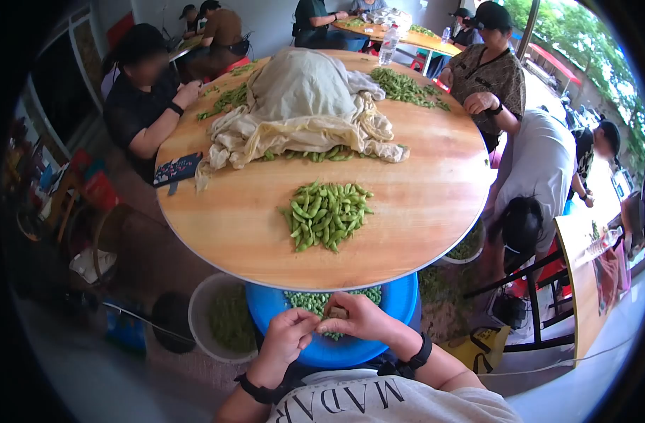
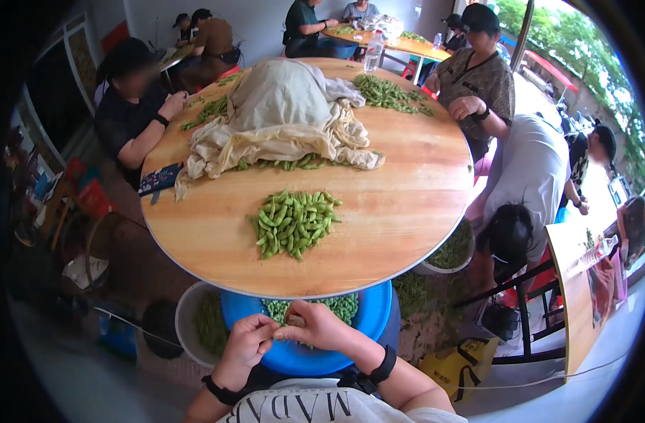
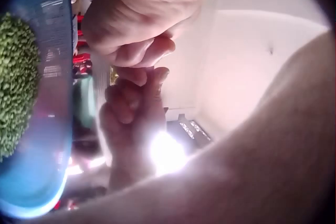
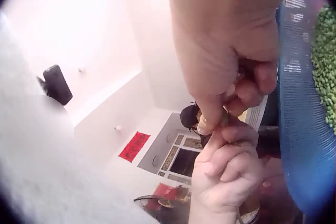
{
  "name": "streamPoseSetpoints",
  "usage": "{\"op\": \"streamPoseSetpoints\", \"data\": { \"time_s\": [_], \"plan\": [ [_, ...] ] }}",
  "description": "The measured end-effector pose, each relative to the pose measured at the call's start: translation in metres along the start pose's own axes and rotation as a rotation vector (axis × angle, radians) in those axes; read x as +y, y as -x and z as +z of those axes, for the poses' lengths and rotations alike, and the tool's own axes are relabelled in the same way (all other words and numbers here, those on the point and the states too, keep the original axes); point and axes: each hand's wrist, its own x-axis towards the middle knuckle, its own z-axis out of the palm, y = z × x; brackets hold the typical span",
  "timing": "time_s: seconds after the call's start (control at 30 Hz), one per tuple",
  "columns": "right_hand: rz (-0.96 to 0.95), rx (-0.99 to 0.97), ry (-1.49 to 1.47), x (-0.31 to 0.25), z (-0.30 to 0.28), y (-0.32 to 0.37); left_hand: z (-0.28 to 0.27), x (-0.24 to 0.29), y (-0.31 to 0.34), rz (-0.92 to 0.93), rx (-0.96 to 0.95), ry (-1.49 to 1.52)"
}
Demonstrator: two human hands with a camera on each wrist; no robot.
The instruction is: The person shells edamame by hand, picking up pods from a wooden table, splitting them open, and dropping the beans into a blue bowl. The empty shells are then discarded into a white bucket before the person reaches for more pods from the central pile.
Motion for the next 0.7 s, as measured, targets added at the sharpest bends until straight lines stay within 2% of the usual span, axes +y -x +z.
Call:
{"op": "streamPoseSetpoints", "data": {
  "time_s": [0.07, 0.1, 0.17, 0.27, 0.37, 0.43, 0.5, 0.63, 0.7],
  "plan": [
    [-0.069, 0.043, -0.154, 0.003, 0.005, -0.001, 0.007, 0.007, 0.004, -0.057, 0.028, 0.027],
    [-0.089, 0.059, -0.242, 0.004, 0.009, 0.0, 0.004, 0.005, 0.002, -0.089, 0.007, 0.135],
    [0.074, -0.044, -0.482, 0.005, 0.006, 0.001, -0.003, -0.003, -0.001, -0.124, -0.063, 0.266],
    [0.083, 0.02, -0.616, 0.007, 0.008, 0.001, 0.007, 0.001, 0.001, -0.045, -0.007, 0.12],
    [0.167, 0.002, -0.694, 0.013, 0.005, 0.002, 0.003, 0.004, 0.0, -0.074, -0.064, 0.079],
    [0.166, 0.04, -0.698, 0.008, 0.004, 0.002, 0.004, 0.007, 0.001, -0.111, -0.047, 0.07],
    [0.185, -0.002, -0.81, 0.018, 0.005, 0.002, 0.004, 0.012, 0.002, -0.126, -0.092, 0.024],
    [0.324, -0.046, -0.985, 0.022, 0.009, 0.003, 0.012, 0.014, 0.004, -0.051, -0.06, -0.264],
    [0.378, -0.092, -0.906, 0.021, 0.01, 0.001, 0.018, 0.015, 0.007, 0.005, 0.036, -0.401]
  ]
}}
